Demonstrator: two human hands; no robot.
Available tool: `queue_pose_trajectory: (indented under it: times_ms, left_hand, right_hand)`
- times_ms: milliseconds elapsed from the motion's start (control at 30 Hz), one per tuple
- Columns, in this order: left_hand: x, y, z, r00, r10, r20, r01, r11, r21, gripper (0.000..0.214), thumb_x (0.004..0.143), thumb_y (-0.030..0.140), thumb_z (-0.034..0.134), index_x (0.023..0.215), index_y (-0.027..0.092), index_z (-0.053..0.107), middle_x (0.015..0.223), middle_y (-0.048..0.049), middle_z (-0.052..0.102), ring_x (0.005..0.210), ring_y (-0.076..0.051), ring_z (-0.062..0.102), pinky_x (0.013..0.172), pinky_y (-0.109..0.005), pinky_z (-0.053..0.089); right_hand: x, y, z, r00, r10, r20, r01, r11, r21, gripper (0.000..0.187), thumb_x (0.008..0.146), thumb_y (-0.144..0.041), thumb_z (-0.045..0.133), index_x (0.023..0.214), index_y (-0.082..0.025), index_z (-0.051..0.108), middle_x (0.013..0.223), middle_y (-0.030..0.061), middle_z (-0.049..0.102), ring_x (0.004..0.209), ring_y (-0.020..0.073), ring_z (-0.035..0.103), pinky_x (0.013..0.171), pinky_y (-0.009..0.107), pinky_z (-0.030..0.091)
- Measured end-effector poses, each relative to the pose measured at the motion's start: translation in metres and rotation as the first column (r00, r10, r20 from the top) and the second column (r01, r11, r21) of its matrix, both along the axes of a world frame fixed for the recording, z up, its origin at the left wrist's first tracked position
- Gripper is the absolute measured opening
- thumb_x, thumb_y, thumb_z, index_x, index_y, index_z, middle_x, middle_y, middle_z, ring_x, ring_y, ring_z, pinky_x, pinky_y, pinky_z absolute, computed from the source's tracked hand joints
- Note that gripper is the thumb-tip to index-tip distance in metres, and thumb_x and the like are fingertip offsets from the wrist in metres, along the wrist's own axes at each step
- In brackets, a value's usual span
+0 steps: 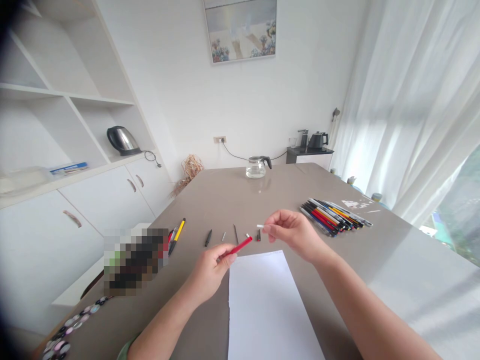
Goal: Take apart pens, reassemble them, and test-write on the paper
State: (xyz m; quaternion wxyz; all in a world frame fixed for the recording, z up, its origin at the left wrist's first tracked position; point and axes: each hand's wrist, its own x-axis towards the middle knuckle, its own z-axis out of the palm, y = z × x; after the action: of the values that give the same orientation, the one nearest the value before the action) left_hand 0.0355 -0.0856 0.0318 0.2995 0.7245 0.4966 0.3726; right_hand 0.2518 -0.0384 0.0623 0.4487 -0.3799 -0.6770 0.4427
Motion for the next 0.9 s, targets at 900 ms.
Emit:
queue_pose_trajectory:
  times_ms: [900]
  left_hand:
    - [0.004, 0.0, -0.002, 0.993, -0.082, 0.086, 0.094, 0.984, -0.148, 0.025, 0.078, 0.034, 0.041, 0.083, 0.018, 0.06, 0.07, -0.0008, 0.057, 0.064, -0.014, 0.049, 0.057, -0.023, 0.036]
  right_hand:
    - [-0.017, -0.004, -0.015, 0.955, 0.206, -0.212, -0.25, 0.946, -0.204, 0.019, 0.067, -0.032, 0.062, 0.073, -0.015, 0.055, 0.059, -0.002, 0.049, 0.049, 0.0071, 0.045, 0.047, 0.022, 0.039]
